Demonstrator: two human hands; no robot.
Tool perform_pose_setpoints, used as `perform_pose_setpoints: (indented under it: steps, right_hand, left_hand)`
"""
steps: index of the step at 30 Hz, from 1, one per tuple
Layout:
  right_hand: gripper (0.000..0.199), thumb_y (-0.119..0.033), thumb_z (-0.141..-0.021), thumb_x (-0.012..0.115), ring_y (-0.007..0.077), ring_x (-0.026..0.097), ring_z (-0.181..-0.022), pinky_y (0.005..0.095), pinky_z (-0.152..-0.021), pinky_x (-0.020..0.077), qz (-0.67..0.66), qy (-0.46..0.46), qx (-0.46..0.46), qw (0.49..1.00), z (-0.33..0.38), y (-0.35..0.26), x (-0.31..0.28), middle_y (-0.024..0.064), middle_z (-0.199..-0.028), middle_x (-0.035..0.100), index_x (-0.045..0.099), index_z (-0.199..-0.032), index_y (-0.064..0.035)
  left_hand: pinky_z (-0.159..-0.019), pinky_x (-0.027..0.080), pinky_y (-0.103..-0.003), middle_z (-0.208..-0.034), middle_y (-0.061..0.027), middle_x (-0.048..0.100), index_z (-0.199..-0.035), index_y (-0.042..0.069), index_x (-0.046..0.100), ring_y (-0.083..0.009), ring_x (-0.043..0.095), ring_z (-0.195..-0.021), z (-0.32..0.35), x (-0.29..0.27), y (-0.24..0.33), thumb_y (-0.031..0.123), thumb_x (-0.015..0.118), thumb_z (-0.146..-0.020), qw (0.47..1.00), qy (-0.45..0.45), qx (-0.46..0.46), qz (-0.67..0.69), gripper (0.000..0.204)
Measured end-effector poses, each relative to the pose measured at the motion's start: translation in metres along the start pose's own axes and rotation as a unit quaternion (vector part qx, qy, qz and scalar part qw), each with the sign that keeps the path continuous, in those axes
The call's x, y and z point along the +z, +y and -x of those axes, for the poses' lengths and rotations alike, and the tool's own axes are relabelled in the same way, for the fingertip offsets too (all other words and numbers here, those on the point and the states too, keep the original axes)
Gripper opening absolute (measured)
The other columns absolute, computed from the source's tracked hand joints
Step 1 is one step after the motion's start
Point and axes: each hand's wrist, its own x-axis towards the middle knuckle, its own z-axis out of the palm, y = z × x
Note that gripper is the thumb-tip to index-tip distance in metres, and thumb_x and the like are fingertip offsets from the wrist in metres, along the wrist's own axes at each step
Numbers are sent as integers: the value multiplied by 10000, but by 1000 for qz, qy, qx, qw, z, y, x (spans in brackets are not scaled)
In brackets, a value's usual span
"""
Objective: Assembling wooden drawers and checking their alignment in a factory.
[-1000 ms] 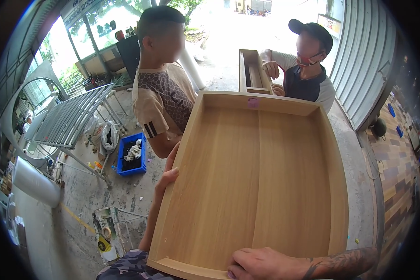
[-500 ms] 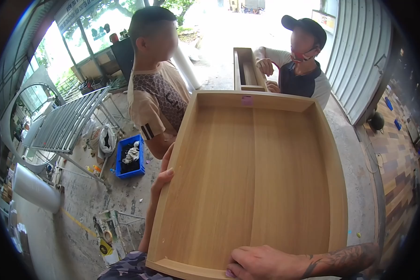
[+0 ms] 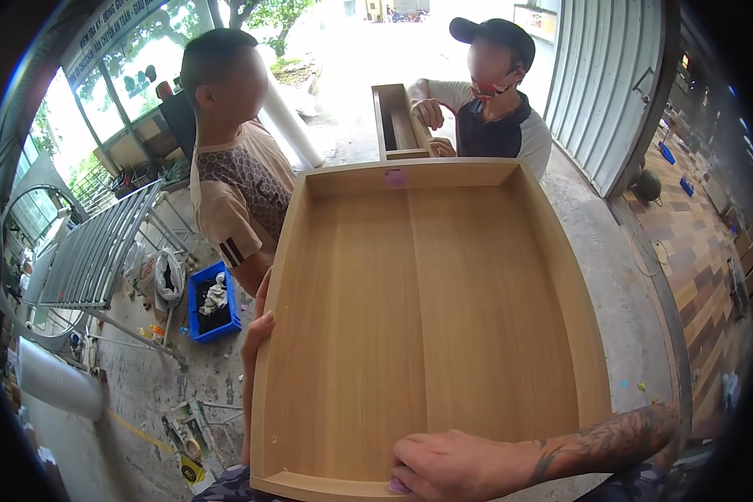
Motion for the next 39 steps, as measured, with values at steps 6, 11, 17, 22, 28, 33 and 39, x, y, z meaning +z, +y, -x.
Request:
perform_pose_setpoints:
  steps: [6,11,17,22,28,33,39]
  right_hand:
    - [253,-306,-1025,644,383,683,-963,436,-815,576,-6,39,-29,999,4,6,8,165,-1015,669,643,-1052,-54]
    - [177,-187,-1024,662,322,715,-906,397,-788,590,15,219,-88,971,-3,-1,-25,159,-981,688,621,-1047,-16]
    - [136,-114,-1052,619,241,748,-891,347,-807,603,-42,124,-84,988,-1,-7,-44,139,-1033,742,616,-1115,7]
    - [216,-224,-1074,593,313,726,-1014,377,-897,576,-43,-13,-68,997,-11,-6,-27,119,-1085,749,640,-1158,-31]
    - [265,-280,-1089,549,341,715,-978,414,-868,557,-37,-109,-65,991,-13,-6,-35,130,-1046,750,630,-1157,-37]
    - [253,-277,-1056,629,301,722,-920,375,-810,561,-61,-134,-60,987,-11,-5,-35,130,-1038,752,685,-1175,-60]
    - [260,-286,-1061,632,279,721,-904,355,-804,562,-82,-143,-58,985,-11,-2,-36,119,-1031,757,700,-1175,-63]
  left_hand:
    - [-1252,294,-436,-1669,-157,336,-1648,43,263,-286,348,-1538,-3,-14,-6,331,636,-838,979,-159,81,103,937]
    - [-1249,298,-432,-1663,-157,344,-1647,38,263,-285,355,-1532,0,-20,-8,329,630,-845,999,-23,26,-22,928]
    - [-1243,300,-427,-1666,-159,337,-1656,52,249,-290,351,-1530,7,-19,0,304,631,-876,999,-33,23,1,904]
    - [-1236,302,-423,-1663,-169,335,-1662,57,238,-286,348,-1528,5,-28,-2,299,643,-884,999,-43,20,-21,910]
    - [-1265,249,-433,-1682,-164,308,-1654,66,268,-288,300,-1559,4,-22,-2,394,621,-852,998,-27,5,-51,935]
    - [-1265,259,-436,-1677,-170,314,-1652,65,267,-292,313,-1553,2,-20,-1,388,635,-838,999,-32,19,-39,950]
    - [-1261,276,-442,-1665,-173,329,-1650,64,264,-294,333,-1542,-2,-23,-6,376,645,-832,999,-31,20,-31,955]
